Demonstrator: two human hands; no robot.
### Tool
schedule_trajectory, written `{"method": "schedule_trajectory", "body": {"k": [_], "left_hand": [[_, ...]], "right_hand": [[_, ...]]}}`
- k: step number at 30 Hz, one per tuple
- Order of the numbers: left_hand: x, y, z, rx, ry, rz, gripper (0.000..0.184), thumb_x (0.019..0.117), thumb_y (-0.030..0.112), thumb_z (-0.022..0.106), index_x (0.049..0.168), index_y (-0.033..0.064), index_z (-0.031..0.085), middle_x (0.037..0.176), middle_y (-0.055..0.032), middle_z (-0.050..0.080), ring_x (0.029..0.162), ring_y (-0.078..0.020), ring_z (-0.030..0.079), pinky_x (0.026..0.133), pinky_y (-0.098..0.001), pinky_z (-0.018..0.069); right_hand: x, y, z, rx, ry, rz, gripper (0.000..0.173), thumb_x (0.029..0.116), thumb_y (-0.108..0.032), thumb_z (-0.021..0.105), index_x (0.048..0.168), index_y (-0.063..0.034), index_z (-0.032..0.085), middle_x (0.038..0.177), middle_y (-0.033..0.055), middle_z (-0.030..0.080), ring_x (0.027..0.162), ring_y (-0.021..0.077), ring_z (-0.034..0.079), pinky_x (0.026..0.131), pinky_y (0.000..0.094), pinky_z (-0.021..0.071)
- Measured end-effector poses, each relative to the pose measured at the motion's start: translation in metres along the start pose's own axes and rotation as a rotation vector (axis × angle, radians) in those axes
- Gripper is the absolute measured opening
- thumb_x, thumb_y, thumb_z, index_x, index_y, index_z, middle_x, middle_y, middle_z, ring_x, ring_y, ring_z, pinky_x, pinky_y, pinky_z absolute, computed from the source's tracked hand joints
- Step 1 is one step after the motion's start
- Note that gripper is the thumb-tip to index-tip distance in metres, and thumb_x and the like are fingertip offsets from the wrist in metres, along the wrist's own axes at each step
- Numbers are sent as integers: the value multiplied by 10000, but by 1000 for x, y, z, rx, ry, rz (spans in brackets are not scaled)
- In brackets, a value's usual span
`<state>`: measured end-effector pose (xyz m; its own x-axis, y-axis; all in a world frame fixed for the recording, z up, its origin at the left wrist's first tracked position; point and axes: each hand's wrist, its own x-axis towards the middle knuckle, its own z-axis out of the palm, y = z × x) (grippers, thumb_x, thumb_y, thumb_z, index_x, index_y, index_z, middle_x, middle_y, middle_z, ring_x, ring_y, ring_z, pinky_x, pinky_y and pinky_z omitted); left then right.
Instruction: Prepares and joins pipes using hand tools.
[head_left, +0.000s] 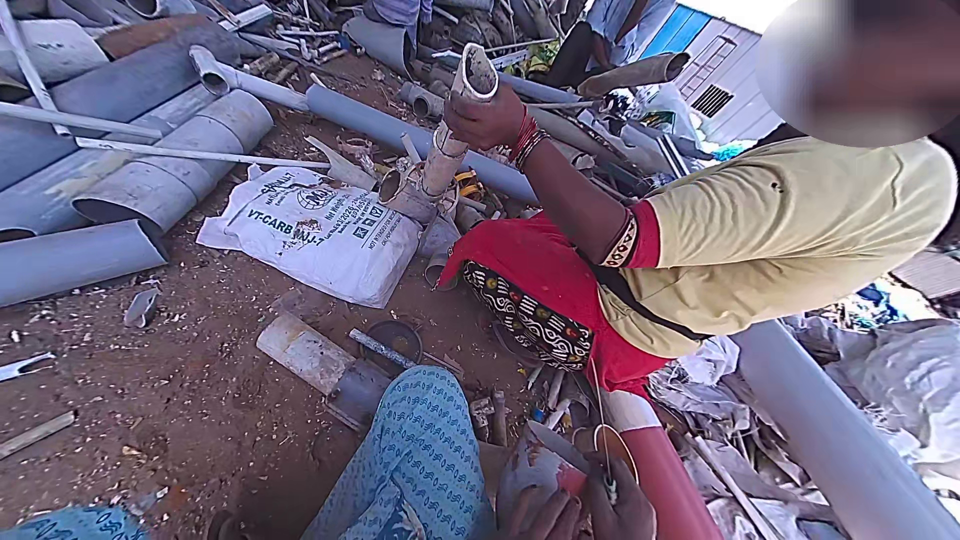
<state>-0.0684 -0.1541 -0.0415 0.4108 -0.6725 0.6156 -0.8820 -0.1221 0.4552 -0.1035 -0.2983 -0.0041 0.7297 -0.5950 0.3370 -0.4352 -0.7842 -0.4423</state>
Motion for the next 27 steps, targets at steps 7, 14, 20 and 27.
{"method": "schedule_trajectory", "body": {"k": [7, 14, 20, 27], "left_hand": [[9, -16, -8, -175, -179, -344, 547, 892, 104, 666, 1421, -3, 584, 1521, -234, 493, 1400, -396, 494, 1101, -524, 438], [7, -35, -8, -342, -229, -532, 593, 941, 131, 610, 1499, -21, 480, 1534, -183, 499, 1338, -330, 571, 1074, -433, 481], [-1, -36, 4, -306, -68, -459, 515, 891, 111, 600, 1383, -38, 604, 1427, -187, 602, 1248, -344, 640, 1004, -448, 532], [8, -41, 0, -506, -117, -661, 445, 945, 14, 569, 1382, -69, 585, 1368, -228, 626, 1202, -325, 661, 999, -410, 537]], "right_hand": [[0, 1, 0, 7, -8, 14, 282, 913, -77, 501, 1017, 116, 679, 759, 213, 657, 647, 326, 635, 613, 531, 487], [1, 3, 4, 53, 50, 32, 311, 898, -143, 501, 990, 81, 697, 715, 147, 645, 602, 227, 600, 571, 435, 467], [7, 11, -2, 717, 53, 305, 119, 940, -34, 514, 935, -42, 633, 661, -129, 602, 504, -62, 527, 486, 125, 470], [8, 16, 0, 791, 53, 325, 143, 941, -13, 505, 929, -55, 642, 679, -122, 625, 500, -55, 528, 477, 123, 463]]}}
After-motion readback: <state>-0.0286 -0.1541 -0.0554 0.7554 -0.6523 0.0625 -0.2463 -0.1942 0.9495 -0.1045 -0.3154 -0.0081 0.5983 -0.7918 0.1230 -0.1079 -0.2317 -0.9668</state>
